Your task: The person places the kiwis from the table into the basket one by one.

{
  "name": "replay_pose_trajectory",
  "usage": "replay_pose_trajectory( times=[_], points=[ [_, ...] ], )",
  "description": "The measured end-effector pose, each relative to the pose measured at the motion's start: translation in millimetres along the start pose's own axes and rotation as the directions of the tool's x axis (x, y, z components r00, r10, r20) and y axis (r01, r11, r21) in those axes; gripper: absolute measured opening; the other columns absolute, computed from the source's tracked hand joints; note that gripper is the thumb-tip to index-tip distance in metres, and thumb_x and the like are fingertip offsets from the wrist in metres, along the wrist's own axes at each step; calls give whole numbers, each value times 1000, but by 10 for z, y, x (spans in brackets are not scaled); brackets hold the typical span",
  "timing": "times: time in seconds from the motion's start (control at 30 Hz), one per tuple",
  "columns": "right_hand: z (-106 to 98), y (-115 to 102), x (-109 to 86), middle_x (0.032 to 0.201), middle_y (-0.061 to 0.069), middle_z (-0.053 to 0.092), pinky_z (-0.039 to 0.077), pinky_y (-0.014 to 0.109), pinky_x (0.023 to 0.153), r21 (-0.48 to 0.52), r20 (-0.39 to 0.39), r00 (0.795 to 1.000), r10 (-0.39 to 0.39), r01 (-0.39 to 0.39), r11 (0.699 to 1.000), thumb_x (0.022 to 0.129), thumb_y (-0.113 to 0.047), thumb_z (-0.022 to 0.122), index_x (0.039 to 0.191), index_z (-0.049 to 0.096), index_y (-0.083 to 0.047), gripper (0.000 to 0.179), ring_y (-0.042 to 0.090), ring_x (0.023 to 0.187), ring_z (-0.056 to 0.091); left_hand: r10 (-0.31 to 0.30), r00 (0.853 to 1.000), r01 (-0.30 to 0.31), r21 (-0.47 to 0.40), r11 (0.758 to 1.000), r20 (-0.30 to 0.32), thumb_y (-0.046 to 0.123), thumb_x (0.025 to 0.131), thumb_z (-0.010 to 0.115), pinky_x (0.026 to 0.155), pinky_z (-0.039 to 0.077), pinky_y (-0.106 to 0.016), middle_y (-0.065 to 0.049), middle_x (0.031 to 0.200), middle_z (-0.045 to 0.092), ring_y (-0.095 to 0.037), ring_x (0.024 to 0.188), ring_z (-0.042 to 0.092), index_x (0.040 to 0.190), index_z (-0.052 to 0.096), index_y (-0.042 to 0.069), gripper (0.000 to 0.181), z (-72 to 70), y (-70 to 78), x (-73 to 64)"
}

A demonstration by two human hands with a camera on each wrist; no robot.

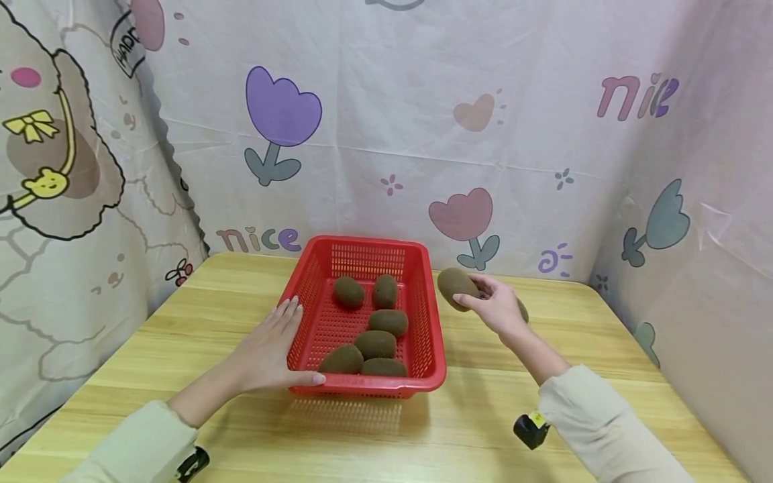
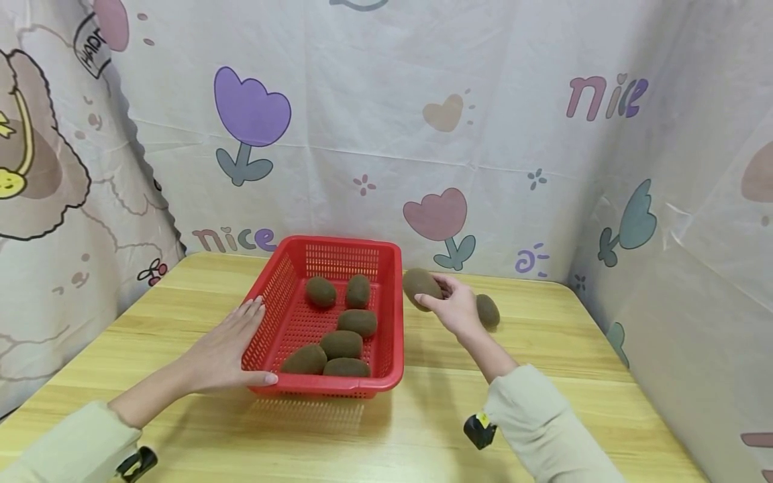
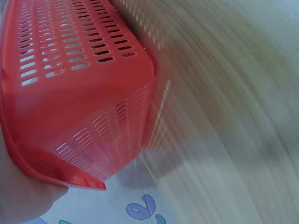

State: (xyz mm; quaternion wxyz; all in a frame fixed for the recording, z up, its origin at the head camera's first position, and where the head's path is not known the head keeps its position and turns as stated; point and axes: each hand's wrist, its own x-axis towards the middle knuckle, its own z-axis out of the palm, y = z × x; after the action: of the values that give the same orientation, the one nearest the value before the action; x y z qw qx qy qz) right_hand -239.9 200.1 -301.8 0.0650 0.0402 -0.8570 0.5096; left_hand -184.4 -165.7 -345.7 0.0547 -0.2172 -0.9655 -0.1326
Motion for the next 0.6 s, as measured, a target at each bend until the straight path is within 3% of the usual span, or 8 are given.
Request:
replay_pose_trajectory(
  times=[0.3,0.6],
  points=[
    [403,-155,6,120,20,61,52,39,91,-28,77,993,-85,87,996,80,-10,69,127,54,0,50,30,107,61,1,1000,-1,1,1000,-1,71,69,59,113,22,-54,-28,151,17,-42,140,16,142,22,-12,116,8,-11,9],
    [719,-272,4,113,16,64,55,38,84,-52,142,972,-187,196,979,77,-7,72,121,58,-1,46,26,95,62,3,1000,-3,2,1000,-10,70,69,59,113,22,-54,-28,151,17,-42,140,17,141,23,-12,116,13,-9,6]
  ],
)
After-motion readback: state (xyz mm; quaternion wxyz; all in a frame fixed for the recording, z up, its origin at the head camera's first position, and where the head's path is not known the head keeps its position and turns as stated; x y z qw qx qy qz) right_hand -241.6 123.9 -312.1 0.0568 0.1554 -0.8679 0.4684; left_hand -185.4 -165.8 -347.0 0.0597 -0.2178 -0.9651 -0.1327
